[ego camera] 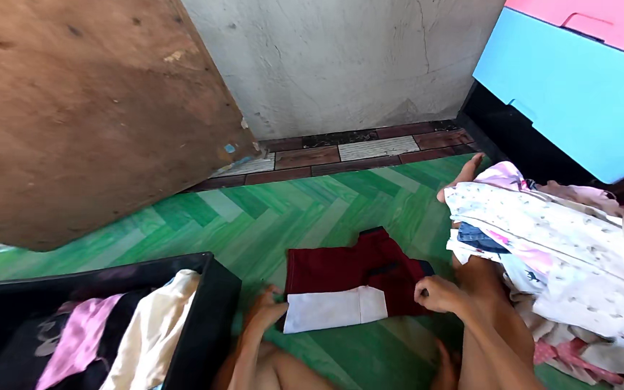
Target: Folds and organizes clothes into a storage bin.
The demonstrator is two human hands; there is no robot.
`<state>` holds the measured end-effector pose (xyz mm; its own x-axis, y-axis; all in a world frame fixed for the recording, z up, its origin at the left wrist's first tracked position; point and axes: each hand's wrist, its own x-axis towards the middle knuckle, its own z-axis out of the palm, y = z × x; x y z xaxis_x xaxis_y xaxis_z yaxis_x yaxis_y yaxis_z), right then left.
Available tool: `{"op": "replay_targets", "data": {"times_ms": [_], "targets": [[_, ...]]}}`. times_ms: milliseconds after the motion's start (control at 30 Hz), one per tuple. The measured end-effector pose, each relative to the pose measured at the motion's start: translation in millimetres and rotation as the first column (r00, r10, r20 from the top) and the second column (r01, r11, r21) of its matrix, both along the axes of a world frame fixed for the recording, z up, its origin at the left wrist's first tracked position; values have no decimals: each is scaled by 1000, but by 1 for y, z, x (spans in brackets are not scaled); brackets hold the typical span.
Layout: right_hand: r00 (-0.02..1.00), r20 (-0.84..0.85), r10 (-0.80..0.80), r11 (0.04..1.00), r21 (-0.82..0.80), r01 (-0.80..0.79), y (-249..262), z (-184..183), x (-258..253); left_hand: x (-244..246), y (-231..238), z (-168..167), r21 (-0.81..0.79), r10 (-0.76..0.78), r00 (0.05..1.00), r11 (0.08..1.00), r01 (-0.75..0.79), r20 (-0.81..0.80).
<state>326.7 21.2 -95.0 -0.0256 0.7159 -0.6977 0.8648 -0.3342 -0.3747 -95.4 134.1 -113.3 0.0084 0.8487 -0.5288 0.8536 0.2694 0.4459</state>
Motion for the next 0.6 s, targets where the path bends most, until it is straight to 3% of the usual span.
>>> {"op": "replay_targets", "data": {"times_ms": [100,200,300,433,533,600], "targets": [[987,4,-161,970,183,158,37,18,-9,22,23,13,224,22,998,975,-10,-54],[940,-135,-314,865,367,342,83,4,-23,51,48,12,358,-85,996,929,92,-37],[913,-117,-392,793,461,400,120,-13,-42,70,68,-4,354,-239,969,903,243,-55],[911,-8,-412,839,386,383,142,-28,-50,76,75,-22,303,-250,963,915,268,-96],[912,-68,-404,829,395,397,140,-33,-44,69,75,-26,359,-237,968,900,249,-77],[915,-177,-362,762,508,400,130,-36,-37,63,73,-24,389,-245,967,886,251,-66]]}}
